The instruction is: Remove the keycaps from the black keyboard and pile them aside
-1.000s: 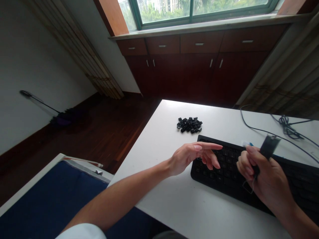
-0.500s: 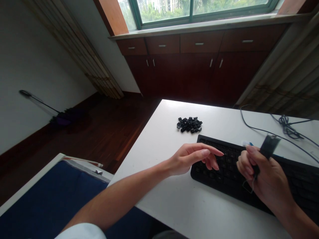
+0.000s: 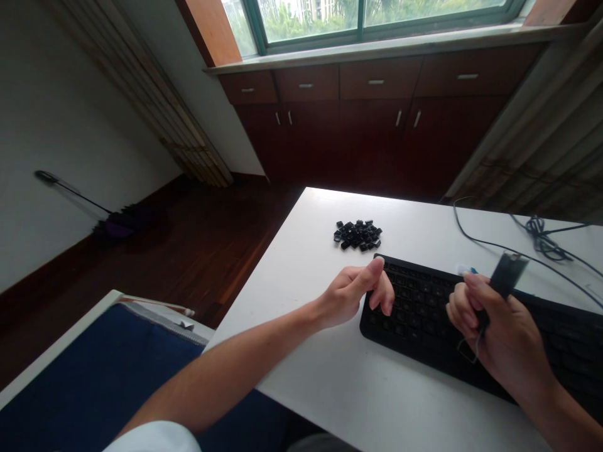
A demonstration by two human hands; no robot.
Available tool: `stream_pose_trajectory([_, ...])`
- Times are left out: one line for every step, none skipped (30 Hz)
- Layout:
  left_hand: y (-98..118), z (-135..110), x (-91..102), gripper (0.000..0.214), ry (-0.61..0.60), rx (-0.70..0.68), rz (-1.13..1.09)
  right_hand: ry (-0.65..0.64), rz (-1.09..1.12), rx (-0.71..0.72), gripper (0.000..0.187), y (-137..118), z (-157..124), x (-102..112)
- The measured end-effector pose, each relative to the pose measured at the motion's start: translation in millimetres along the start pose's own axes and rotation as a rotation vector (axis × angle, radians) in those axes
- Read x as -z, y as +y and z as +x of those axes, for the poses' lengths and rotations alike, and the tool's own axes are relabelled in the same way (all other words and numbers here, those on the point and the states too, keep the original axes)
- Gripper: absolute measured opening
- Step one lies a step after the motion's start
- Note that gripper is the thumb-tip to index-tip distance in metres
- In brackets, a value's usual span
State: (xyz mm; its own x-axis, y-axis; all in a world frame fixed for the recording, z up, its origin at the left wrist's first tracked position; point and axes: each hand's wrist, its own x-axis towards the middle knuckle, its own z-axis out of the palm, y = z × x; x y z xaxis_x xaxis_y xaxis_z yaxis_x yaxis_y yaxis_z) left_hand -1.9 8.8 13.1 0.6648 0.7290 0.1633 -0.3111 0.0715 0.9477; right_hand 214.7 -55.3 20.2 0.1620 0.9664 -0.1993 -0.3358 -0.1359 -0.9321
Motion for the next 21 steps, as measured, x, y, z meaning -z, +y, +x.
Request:
stream_pose_trajectory([0.3, -0.3, 0.1, 0.064, 0.006, 0.009, 0.042, 0.0, 0.002, 0.002, 0.048, 0.3, 0.1, 0.2])
stream_pose_trajectory([0.4, -0.6, 0.2, 0.062, 0.013, 0.014, 0.074, -0.002, 0.004, 0.003, 0.048, 0.5, 0.2, 0.4])
stream_pose_trajectory([0.5, -0.9, 0.1, 0.06, 0.022, 0.014, 0.103, -0.005, 0.004, 0.004, 0.048, 0.6, 0.3, 0.6])
stream_pose_trajectory([0.5, -1.2, 0.1, 0.059, 0.03, 0.01, 0.127, -0.008, 0.004, 0.006, 0.048, 0.6, 0.2, 0.7])
stream_pose_trajectory([0.4, -1.5, 0.0, 0.057, 0.039, 0.003, 0.148, -0.011, 0.006, 0.009, 0.047, 0.5, 0.1, 0.7])
stream_pose_trajectory([0.4, -1.6, 0.2, 0.056, 0.046, -0.004, 0.169, -0.014, 0.01, 0.01, 0.047, 0.3, 0.0, 0.6])
stream_pose_trajectory([0.6, -1.8, 0.7, 0.055, 0.053, -0.012, 0.191, -0.013, 0.016, 0.013, 0.046, 0.2, -0.1, 0.4])
stream_pose_trajectory([0.9, -2.0, 1.7, 0.052, 0.06, -0.014, 0.203, -0.01, 0.023, 0.015, 0.045, 0.0, -0.2, 0.2])
stream_pose_trajectory([1.3, -2.3, 3.3, 0.048, 0.066, -0.021, 0.229, -0.007, 0.029, 0.017, 0.044, -0.1, -0.2, 0.0])
stream_pose_trajectory([1.9, -2.5, 5.5, 0.041, 0.066, -0.038, 0.285, -0.005, 0.033, 0.017, 0.043, -0.1, -0.3, -0.3])
stream_pose_trajectory([2.5, -2.7, 8.3, 0.033, 0.05, -0.071, 0.387, -0.003, 0.035, 0.018, 0.043, -0.1, -0.2, -0.5])
stream_pose_trajectory([3.0, -2.9, 11.4, 0.028, 0.013, -0.114, 0.524, -0.001, 0.037, 0.018, 0.042, -0.1, -0.1, -0.7])
stream_pose_trajectory([3.4, -2.9, 14.6, 0.027, -0.043, -0.16, 0.675, 0.0, 0.037, 0.019, 0.043, 0.0, 0.0, -0.8])
stream_pose_trajectory([3.6, -2.8, 17.5, 0.028, -0.112, -0.201, 0.817, -0.002, 0.034, 0.017, 0.043, 0.0, 0.1, -0.9])
stream_pose_trajectory([3.7, -2.6, 20.1, 0.029, -0.186, -0.229, 0.922, -0.005, 0.03, 0.016, 0.044, 0.2, 0.1, -1.0])
stream_pose_trajectory([3.6, -2.3, 22.0, 0.028, -0.25, -0.241, 0.974, -0.009, 0.028, 0.014, 0.044, 0.3, 0.1, -1.0])
stream_pose_trajectory([3.5, -1.9, 23.4, 0.027, -0.294, -0.245, 0.993, -0.011, 0.031, 0.012, 0.044, 0.3, 0.1, -0.9])
stream_pose_trajectory([3.3, -1.5, 24.4, 0.025, -0.316, -0.248, 0.992, -0.01, 0.037, 0.011, 0.044, 0.4, 0.0, -0.8])
stream_pose_trajectory([3.2, -1.2, 24.9, 0.024, -0.327, -0.249, 0.985, -0.007, 0.047, 0.012, 0.043, 0.5, -0.2, -0.7])
stream_pose_trajectory([3.1, -0.8, 25.3, 0.023, -0.331, -0.249, 0.979, -0.002, 0.056, 0.015, 0.042, 0.5, -0.4, -0.6])
stream_pose_trajectory([3.0, -0.5, 25.7, 0.022, -0.331, -0.248, 0.978, 0.0, 0.062, 0.018, 0.041, 0.6, -0.5, -0.5])
